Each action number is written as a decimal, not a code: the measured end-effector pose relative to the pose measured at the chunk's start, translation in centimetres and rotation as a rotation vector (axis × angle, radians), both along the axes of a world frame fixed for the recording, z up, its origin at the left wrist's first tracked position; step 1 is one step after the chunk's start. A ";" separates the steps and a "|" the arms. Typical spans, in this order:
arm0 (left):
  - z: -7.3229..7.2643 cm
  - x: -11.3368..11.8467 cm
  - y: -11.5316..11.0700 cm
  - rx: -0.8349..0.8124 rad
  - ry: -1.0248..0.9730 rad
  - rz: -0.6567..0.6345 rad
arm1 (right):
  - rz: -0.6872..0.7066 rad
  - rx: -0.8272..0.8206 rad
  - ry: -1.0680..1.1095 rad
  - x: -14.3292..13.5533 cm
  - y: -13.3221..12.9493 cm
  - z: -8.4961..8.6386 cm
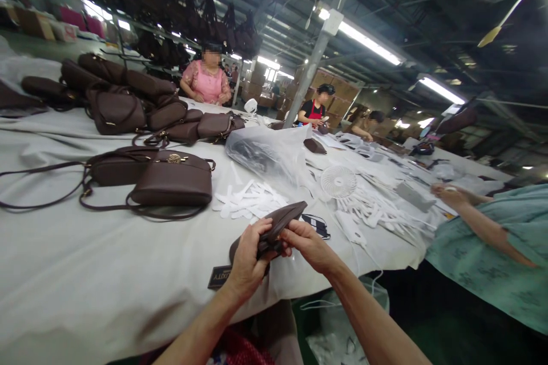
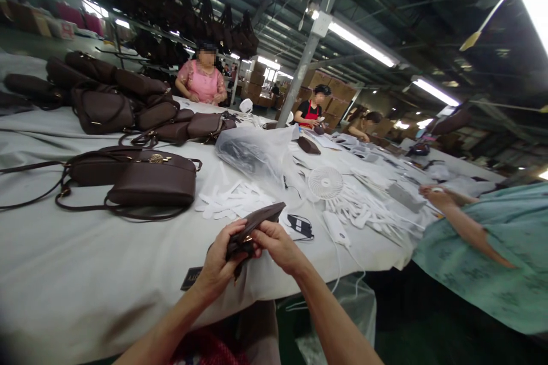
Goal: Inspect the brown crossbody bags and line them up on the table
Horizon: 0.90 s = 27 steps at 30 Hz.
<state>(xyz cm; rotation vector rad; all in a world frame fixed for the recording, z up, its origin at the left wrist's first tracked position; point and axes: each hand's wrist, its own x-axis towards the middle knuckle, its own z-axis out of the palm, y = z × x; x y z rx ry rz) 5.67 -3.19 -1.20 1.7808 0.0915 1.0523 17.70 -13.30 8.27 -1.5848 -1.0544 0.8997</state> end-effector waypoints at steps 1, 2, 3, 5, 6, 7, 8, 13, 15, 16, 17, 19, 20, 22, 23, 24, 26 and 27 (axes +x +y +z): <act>0.0 0.0 0.0 0.013 -0.007 0.021 | 0.017 -0.002 -0.031 -0.2 0.1 0.0; 0.0 0.0 0.0 0.025 -0.004 0.040 | 0.033 0.003 -0.079 -0.5 0.3 0.1; 0.1 0.0 0.0 0.033 0.008 0.059 | 0.044 0.014 -0.143 -0.9 0.5 0.3; 0.5 -0.1 -0.1 0.031 0.051 0.092 | 0.049 0.053 -0.304 -1.5 0.9 0.8; 0.7 -0.1 -0.2 0.022 0.073 0.108 | 0.049 0.071 -0.380 -1.8 1.0 1.1; 1.0 -0.2 -0.3 0.008 0.090 0.123 | 0.054 0.079 -0.437 -2.0 1.1 1.4; 1.2 -0.3 -0.4 -0.011 0.102 0.132 | 0.065 0.076 -0.464 -2.1 1.1 1.6; 1.5 -0.7 -0.1 -0.055 0.087 0.070 | 0.062 0.020 -0.153 -1.9 0.4 1.4; 1.1 -0.6 0.2 -0.024 0.065 0.028 | 0.035 0.020 0.001 -2.1 0.1 0.8; 0.9 -0.5 0.3 -0.019 0.052 0.021 | 0.021 0.026 0.045 -2.4 0.1 0.5; 0.7 -0.4 0.4 -0.024 0.037 0.023 | 0.008 0.037 0.062 -2.8 0.1 0.2; 0.6 -0.3 0.5 -0.068 0.011 0.031 | -0.018 0.056 0.033 -3.8 0.3 -0.2; 0.8 -0.4 0.6 -0.096 0.006 0.022 | -0.036 0.060 0.001 -4.2 0.4 -0.1; 1.4 -1.0 1.1 -0.138 0.035 -0.031 | -0.045 0.056 -0.098 -4.8 0.4 0.5; 1.8 -1.4 1.6 -0.151 0.074 -0.071 | -0.040 0.072 -0.194 -4.7 0.1 1.1; 2.3 -1.9 2.2 -0.158 0.123 -0.119 | -0.035 0.104 -0.335 -4.4 -0.3 1.7; 3.1 -2.9 3.7 -0.172 0.213 -0.203 | -0.018 0.172 -0.698 -3.2 -1.5 2.8; 3.4 -3.3 4.5 -0.168 0.230 -0.242 | -0.005 0.186 -0.863 -2.5 -2.2 3.1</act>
